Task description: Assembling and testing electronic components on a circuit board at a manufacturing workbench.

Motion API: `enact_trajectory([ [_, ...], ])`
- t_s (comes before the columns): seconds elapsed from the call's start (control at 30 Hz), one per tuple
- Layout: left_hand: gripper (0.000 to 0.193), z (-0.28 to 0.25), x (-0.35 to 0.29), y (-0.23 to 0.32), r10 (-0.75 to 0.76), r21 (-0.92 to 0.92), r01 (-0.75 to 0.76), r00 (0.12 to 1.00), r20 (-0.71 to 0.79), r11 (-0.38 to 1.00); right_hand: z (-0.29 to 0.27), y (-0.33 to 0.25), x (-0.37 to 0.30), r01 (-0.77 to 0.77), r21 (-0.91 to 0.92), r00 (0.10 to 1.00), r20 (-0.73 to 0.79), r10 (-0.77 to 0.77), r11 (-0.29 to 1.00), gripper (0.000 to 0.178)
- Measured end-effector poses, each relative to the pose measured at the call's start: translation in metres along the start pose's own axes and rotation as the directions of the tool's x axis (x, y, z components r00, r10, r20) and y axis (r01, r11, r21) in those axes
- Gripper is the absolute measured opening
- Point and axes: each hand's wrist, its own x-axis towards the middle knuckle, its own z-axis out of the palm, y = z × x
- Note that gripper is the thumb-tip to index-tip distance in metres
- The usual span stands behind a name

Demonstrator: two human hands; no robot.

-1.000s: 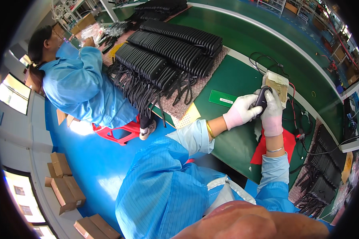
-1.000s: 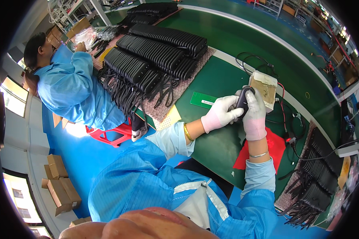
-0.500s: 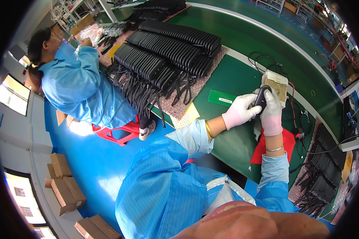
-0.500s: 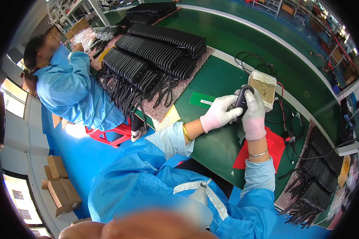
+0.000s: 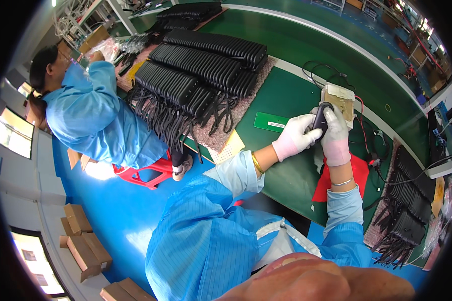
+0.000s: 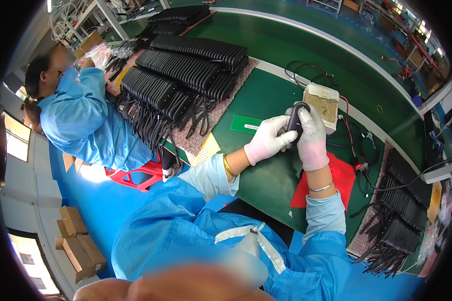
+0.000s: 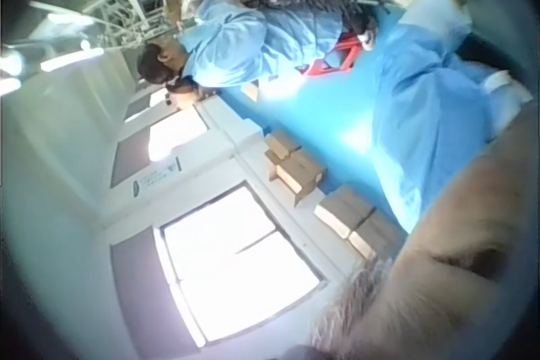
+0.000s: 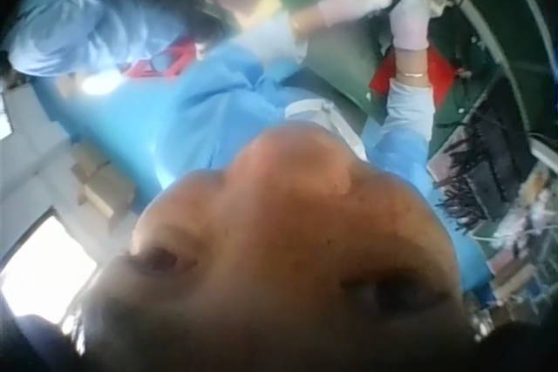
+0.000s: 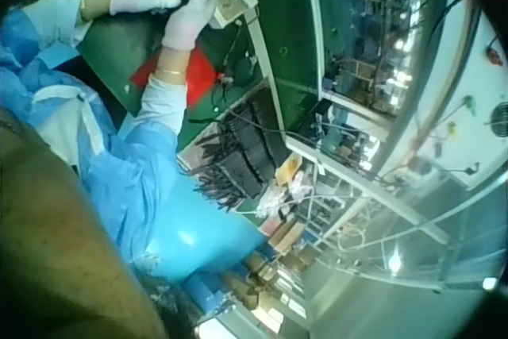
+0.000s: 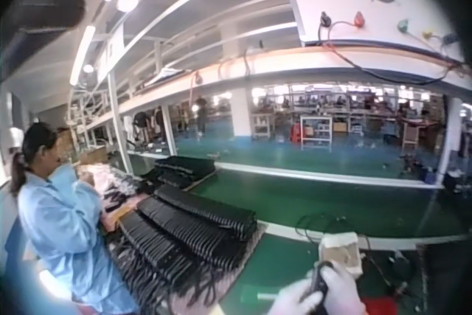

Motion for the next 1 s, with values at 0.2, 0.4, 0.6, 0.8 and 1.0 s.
enact_trajectory([
  [0.2,0.009,-0.0004,0.0012,-0.0057,0.013,0.014,-0.013,1.0,-0.005,1.0,-0.0009,0.0001,0.0009,-0.006,0.017,1.0,0.01,0.006,1.0,0.029],
  [0.4,0.013,-0.0008,0.0012,-0.0019,0.014,0.038,-0.013,1.0,-0.009,0.999,-0.0016,0.0024,0.0033,-0.007,0.012,1.0,0.022,0.006,1.0,0.029],
  [0.6,0.017,0.0003,0.0016,-0.0051,0.002,0.021,-0.002,1.0,-0.002,1.0,-0.0037,-0.0004,0.0018,-0.009,0.022,0.999,0.051,0.008,1.0,0.028],
  [0.8,0.014,0.0007,0.0014,-0.0028,-0.003,0.01,0.003,1.0,-0.002,1.0,-0.0033,-0.0015,0.0015,-0.032,0.031,0.999,0.044,0.03,0.999,0.028],
  [1.0,0.012,-0.0008,0.0009,-0.0049,-0.004,0.03,0.003,1.0,0.003,1.0,-0.0051,0.0049,0.0044,-0.037,0.084,0.999,0.028,0.035,0.996,0.028],
])
